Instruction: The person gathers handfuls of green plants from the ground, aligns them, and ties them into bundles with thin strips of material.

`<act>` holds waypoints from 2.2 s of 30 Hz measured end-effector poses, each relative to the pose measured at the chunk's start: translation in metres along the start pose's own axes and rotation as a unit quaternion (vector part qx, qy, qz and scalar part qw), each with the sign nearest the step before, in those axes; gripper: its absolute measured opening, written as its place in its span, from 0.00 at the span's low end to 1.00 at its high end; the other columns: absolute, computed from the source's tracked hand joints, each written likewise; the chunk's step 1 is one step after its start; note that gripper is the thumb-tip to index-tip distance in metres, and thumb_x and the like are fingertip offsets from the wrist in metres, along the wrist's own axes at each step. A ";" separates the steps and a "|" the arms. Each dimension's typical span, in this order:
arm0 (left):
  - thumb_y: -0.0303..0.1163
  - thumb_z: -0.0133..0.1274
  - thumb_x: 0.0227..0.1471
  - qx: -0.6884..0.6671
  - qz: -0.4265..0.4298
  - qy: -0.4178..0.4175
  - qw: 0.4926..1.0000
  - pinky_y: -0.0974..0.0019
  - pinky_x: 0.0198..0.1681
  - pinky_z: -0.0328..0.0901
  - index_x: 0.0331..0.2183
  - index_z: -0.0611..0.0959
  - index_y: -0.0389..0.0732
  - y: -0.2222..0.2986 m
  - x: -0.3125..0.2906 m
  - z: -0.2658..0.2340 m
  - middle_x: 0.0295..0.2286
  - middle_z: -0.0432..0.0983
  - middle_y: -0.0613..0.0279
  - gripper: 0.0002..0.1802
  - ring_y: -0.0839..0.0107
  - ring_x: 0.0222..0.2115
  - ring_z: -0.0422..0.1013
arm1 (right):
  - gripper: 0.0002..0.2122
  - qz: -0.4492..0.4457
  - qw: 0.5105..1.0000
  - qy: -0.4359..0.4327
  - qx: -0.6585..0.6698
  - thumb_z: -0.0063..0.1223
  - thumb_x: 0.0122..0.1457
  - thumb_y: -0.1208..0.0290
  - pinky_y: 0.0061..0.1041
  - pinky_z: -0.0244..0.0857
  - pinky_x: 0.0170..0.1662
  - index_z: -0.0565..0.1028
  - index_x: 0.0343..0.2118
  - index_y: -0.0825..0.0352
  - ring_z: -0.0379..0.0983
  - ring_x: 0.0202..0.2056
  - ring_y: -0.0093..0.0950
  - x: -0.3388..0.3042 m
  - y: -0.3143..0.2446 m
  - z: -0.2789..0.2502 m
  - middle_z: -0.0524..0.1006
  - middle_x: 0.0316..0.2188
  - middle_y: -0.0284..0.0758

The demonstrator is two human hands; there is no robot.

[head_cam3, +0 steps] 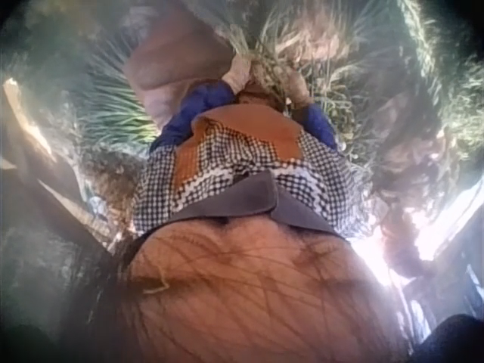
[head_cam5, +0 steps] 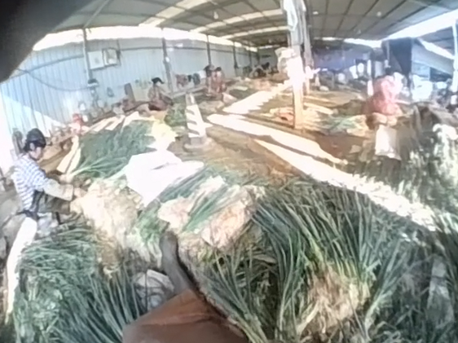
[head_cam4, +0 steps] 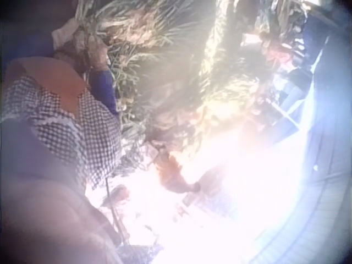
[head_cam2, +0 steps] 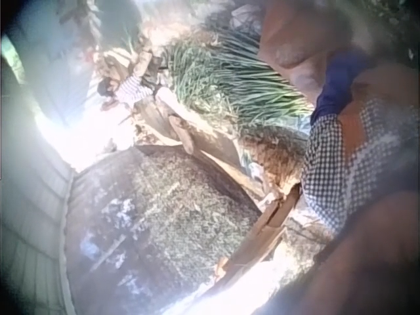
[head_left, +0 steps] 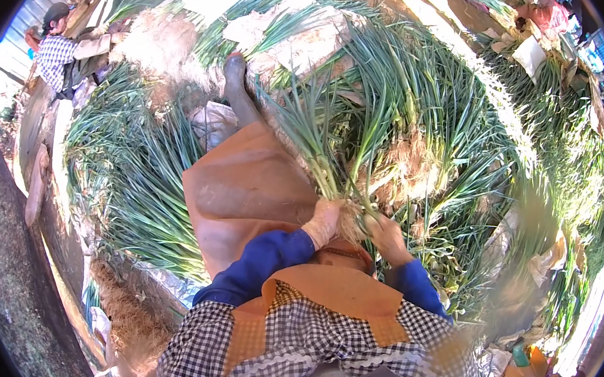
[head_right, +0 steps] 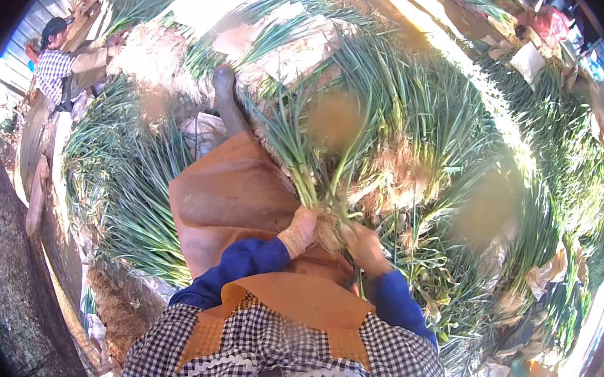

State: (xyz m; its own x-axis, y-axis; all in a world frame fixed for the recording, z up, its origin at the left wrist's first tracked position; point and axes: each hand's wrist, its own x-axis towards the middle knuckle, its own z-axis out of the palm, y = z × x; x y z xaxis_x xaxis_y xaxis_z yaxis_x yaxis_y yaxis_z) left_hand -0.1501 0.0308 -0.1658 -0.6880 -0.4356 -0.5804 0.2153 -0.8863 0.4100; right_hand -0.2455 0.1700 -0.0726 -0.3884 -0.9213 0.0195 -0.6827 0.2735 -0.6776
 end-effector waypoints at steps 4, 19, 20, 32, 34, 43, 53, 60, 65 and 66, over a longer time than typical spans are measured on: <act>0.26 0.42 0.48 -0.036 -0.079 -0.012 0.996 0.59 0.30 0.69 0.33 0.74 0.32 0.030 -0.006 -0.014 0.26 0.73 0.52 0.10 0.59 0.26 0.71 | 0.15 0.231 0.958 -0.170 -0.032 0.39 0.57 0.66 0.27 0.68 0.32 0.66 0.45 0.67 0.71 0.37 0.35 -0.066 0.040 -0.052 0.72 0.41 0.38; 0.25 0.50 0.45 0.005 -0.025 -0.010 1.000 0.68 0.32 0.67 0.33 0.75 0.33 0.037 -0.028 0.008 0.27 0.74 0.57 0.10 0.69 0.25 0.70 | 0.19 0.139 0.986 0.091 0.018 0.43 0.55 0.53 0.36 0.63 0.31 0.73 0.26 0.68 0.70 0.28 0.43 0.124 0.034 0.076 0.72 0.24 0.51; 0.26 0.50 0.46 0.112 0.010 -0.011 0.994 0.68 0.32 0.68 0.34 0.75 0.33 0.032 -0.026 0.002 0.28 0.73 0.56 0.11 0.67 0.27 0.71 | 0.19 0.133 0.988 0.069 -0.044 0.42 0.55 0.53 0.34 0.63 0.28 0.72 0.26 0.68 0.68 0.25 0.42 0.121 0.016 0.068 0.71 0.21 0.47; 0.25 0.47 0.47 -0.028 -0.083 -0.050 0.995 0.55 0.30 0.70 0.32 0.74 0.30 0.037 -0.032 0.010 0.25 0.73 0.51 0.09 0.59 0.24 0.72 | 0.18 0.072 0.897 -0.354 -0.255 0.39 0.54 0.53 0.35 0.66 0.32 0.76 0.25 0.62 0.73 0.27 0.39 -0.019 0.045 0.011 0.75 0.23 0.39; 0.25 0.47 0.47 -0.026 -0.084 -0.045 0.995 0.55 0.30 0.70 0.32 0.74 0.30 0.041 -0.026 0.002 0.24 0.73 0.52 0.09 0.59 0.24 0.72 | 0.19 0.094 0.848 -0.429 -0.295 0.38 0.53 0.51 0.36 0.66 0.34 0.77 0.28 0.61 0.73 0.31 0.36 -0.030 0.055 -0.012 0.76 0.25 0.38; 0.20 0.47 0.46 0.033 -0.065 -0.031 0.997 0.61 0.26 0.70 0.31 0.73 0.32 0.053 -0.047 0.020 0.24 0.73 0.55 0.06 0.62 0.23 0.72 | 0.18 0.101 0.989 -0.063 -0.091 0.45 0.52 0.51 0.31 0.66 0.32 0.72 0.40 0.57 0.72 0.31 0.35 0.123 -0.015 0.021 0.75 0.29 0.38; 0.26 0.47 0.47 0.039 -0.027 -0.052 0.998 0.61 0.32 0.70 0.38 0.72 0.35 0.034 -0.023 0.001 0.31 0.73 0.55 0.13 0.62 0.28 0.72 | 0.08 -0.289 0.924 0.110 -0.226 0.42 0.54 0.70 0.32 0.59 0.29 0.72 0.33 0.64 0.65 0.27 0.30 0.104 0.057 0.080 0.68 0.28 0.35; 0.36 0.43 0.49 -0.078 -0.099 -0.043 0.991 0.57 0.35 0.68 0.29 0.76 0.36 0.030 0.004 -0.011 0.29 0.75 0.51 0.13 0.59 0.29 0.72 | 0.08 0.087 0.929 0.154 0.325 0.44 0.58 0.65 0.16 0.59 0.23 0.71 0.28 0.64 0.63 0.19 0.18 0.062 0.018 0.072 0.69 0.20 0.26; 0.34 0.42 0.50 -0.111 -0.091 0.001 0.990 0.51 0.30 0.69 0.30 0.74 0.35 0.072 -0.003 -0.020 0.27 0.74 0.53 0.11 0.58 0.24 0.71 | 0.09 0.127 0.833 0.143 0.520 0.41 0.59 0.68 0.18 0.62 0.26 0.72 0.26 0.62 0.65 0.21 0.18 -0.001 0.000 -0.007 0.70 0.19 0.30; 0.34 0.43 0.50 -0.108 -0.081 -0.068 0.989 0.52 0.31 0.69 0.30 0.74 0.36 0.068 -0.004 -0.018 0.27 0.74 0.54 0.11 0.59 0.25 0.71 | 0.11 0.087 0.971 0.055 0.217 0.39 0.59 0.64 0.22 0.64 0.29 0.73 0.27 0.63 0.67 0.23 0.23 -0.026 0.042 -0.003 0.71 0.20 0.33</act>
State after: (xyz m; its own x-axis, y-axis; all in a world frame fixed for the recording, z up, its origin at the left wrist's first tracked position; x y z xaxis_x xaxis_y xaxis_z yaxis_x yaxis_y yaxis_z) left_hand -0.1200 -0.0307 -0.1483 -0.8089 -0.2739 -0.5203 0.2281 -0.9617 0.1517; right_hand -0.2661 0.2060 -0.0996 -0.5548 -0.8298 -0.0601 -0.2852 0.2575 -0.9232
